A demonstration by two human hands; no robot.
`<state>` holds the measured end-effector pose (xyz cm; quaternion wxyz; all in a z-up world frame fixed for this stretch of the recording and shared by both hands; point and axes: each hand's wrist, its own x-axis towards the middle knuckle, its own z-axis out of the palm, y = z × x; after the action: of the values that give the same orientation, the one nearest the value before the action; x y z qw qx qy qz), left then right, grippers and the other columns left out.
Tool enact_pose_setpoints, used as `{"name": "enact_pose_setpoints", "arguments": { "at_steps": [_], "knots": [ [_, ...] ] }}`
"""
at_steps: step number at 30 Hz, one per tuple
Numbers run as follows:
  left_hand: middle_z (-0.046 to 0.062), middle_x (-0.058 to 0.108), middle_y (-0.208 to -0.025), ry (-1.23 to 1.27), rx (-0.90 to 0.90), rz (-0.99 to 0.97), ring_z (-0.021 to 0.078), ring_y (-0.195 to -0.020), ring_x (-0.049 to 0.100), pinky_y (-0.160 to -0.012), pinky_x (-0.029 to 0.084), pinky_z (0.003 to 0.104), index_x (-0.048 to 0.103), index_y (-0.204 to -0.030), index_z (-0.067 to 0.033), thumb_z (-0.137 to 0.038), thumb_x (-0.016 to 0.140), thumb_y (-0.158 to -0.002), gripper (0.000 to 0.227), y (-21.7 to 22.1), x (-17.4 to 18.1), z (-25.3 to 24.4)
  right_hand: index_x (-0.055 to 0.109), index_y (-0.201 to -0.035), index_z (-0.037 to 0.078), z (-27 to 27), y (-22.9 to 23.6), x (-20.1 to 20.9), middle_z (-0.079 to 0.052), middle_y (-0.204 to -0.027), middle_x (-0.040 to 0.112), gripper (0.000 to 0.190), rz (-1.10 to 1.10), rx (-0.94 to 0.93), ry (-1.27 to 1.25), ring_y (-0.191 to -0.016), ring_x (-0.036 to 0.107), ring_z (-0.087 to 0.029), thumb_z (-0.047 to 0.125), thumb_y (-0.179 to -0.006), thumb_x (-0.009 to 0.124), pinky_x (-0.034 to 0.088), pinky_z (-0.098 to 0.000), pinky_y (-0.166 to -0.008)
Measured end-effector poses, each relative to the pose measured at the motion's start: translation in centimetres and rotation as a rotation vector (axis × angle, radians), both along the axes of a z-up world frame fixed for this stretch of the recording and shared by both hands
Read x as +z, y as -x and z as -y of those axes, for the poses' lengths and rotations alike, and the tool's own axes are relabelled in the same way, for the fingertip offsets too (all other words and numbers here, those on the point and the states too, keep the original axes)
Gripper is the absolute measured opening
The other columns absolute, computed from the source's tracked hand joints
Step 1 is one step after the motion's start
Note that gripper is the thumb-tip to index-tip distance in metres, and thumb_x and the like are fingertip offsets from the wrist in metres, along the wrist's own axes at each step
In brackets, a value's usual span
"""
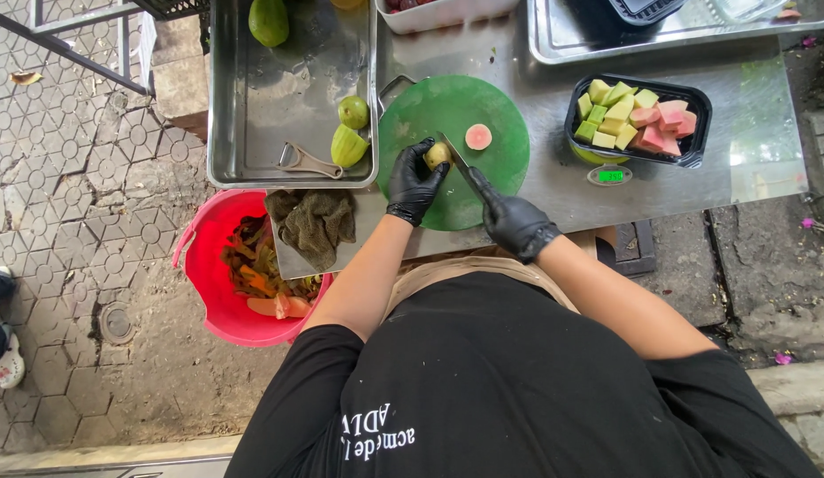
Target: Cutting and packing various fruits into a takeout container.
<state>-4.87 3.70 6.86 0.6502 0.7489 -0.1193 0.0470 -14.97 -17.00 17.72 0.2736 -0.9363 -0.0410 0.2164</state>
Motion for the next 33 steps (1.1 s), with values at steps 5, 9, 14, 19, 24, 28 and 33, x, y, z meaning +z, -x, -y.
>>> {"name": "enact_pose_setpoints", "arguments": {
  "at_steps": [5,9,14,19,24,28,33],
  "knots": [
    [0.009,0.063,-0.132,0.034,-0.020,0.022,0.0195,-0.123,0.063,-0.109,0.052,0.032,0.057,-0.128,-0.0056,-0.001,0.081,-0.086,0.048,0.2,0.4,-0.3,0.013,-0.164,0.035,-0.9,0.4,-4.0,-0.017,-0.079,0.067,0.076,0.130,0.015,-0.025,-0.061,0.066,-0.035,0.020,-0.098,0.049,0.056,-0.0501,-0.058],
    [0.009,0.064,-0.129,-0.124,0.018,0.075,0.0267,-0.120,0.064,-0.107,0.052,0.036,0.061,-0.126,-0.0100,-0.009,0.083,-0.082,0.050,-0.3,2.4,-2.3,0.017,-0.164,0.039,0.1,1.7,-0.8,-0.018,-0.086,0.067,0.076,0.208,0.063,0.064,-0.068,0.066,-0.035,0.022,-0.098,0.052,0.055,-0.0504,-0.062],
    [0.015,0.062,-0.122,-0.814,-0.056,0.034,0.0368,-0.113,0.059,-0.100,0.049,0.047,0.070,-0.118,-0.0187,-0.024,0.083,-0.069,0.052,-2.3,7.9,-1.8,0.028,-0.160,0.042,2.3,3.2,4.3,-0.018,-0.100,0.062,0.073,0.250,0.067,0.206,-0.077,0.067,-0.033,0.018,-0.097,0.055,0.057,-0.0479,-0.064],
    [0.011,0.063,-0.123,-0.863,-0.233,0.352,0.0344,-0.121,0.053,-0.101,0.046,0.052,0.066,-0.125,-0.0187,-0.035,0.080,-0.078,0.051,-4.9,6.4,4.3,0.043,-0.158,0.036,5.4,5.8,4.7,-0.015,-0.102,0.059,0.074,0.530,-0.033,0.319,-0.085,0.063,-0.033,0.004,-0.092,0.056,0.056,-0.0463,-0.070],
    [0.014,0.064,-0.127,-0.922,-0.336,0.030,0.0375,-0.115,0.060,-0.095,0.052,0.048,0.067,-0.129,-0.0209,-0.026,0.067,-0.091,0.038,-6.7,1.8,9.1,0.051,-0.155,0.031,6.2,7.8,5.8,-0.013,-0.097,0.056,0.069,0.625,-0.097,0.238,-0.085,0.059,-0.032,0.003,-0.092,0.060,0.053,-0.0463,-0.073],
    [0.009,0.076,-0.117,-0.460,-0.350,-0.094,0.0274,-0.105,0.073,-0.091,0.059,0.037,0.071,-0.122,-0.0161,-0.029,0.070,-0.097,0.029,-5.8,-0.5,8.0,0.054,-0.153,0.030,6.3,8.1,6.7,-0.012,-0.097,0.056,0.070,0.635,-0.113,0.232,-0.086,0.058,-0.031,0.002,-0.090,0.061,0.053,-0.0454,-0.073],
    [0.000,0.067,-0.111,0.150,-0.313,-0.449,0.0164,-0.095,0.063,-0.076,0.057,0.032,0.066,-0.129,-0.0120,-0.025,0.067,-0.089,0.041,-1.7,4.5,6.0,0.053,-0.153,0.033,4.3,6.0,5.9,-0.009,-0.101,0.058,0.074,0.678,-0.020,0.341,-0.090,0.059,-0.030,0.001,-0.087,0.058,0.053,-0.0451,-0.073]
  ]
}}
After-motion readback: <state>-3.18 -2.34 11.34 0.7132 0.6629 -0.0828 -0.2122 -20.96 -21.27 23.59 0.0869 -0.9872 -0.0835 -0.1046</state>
